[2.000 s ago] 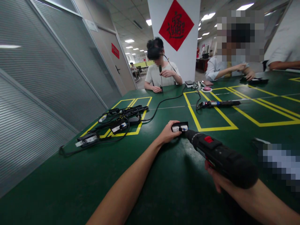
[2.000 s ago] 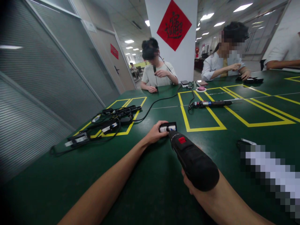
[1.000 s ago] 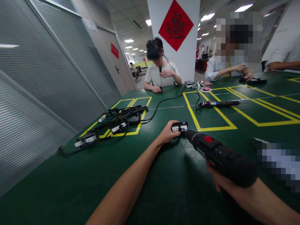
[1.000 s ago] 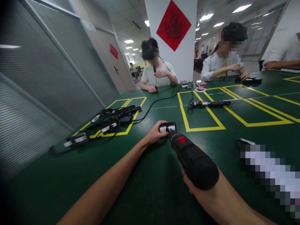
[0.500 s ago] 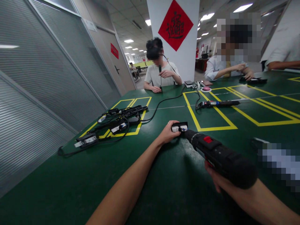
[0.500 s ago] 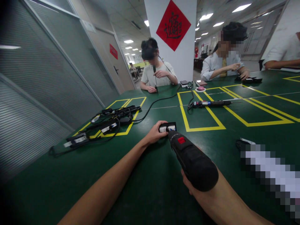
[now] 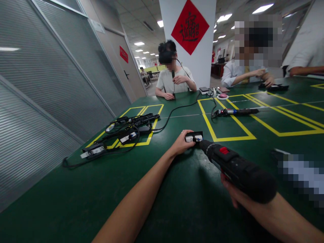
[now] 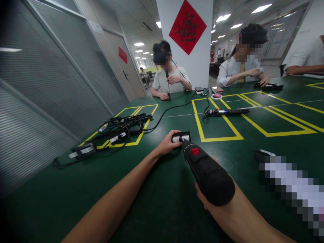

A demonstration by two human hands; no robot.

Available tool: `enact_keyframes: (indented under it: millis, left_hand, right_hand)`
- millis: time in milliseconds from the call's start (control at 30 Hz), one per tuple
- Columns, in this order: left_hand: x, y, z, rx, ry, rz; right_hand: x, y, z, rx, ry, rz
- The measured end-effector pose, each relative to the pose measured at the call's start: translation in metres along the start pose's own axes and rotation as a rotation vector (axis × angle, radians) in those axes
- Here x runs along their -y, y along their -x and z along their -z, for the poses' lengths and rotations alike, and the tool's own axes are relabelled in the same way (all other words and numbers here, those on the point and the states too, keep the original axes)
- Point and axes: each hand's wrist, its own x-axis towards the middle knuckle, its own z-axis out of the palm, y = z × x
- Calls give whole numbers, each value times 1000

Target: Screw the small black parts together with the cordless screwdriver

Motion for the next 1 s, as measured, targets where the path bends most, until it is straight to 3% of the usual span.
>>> enact_keyframes:
  millis: [233,333,433,567,933,1000]
  left_hand:
    - [-3,0,0,-1,0,10]
    - [-4,0,0,6,9,18]
    - [-4,0,0,8,15,21]
    - [-4,1,1,5,15,9]
    - [-3,0,0,1,0,8]
    - [-3,0,0,2,0,9]
  right_hand:
    - [7,0,4,35,45,2]
    - [8,2,5,60,64,-67]
    - [10,4,5,-8,108,-113]
    - [15,5,5,-40,193,-64]
    - [18,4,9,132,85,-25]
    - [18,4,9,78,67,-26]
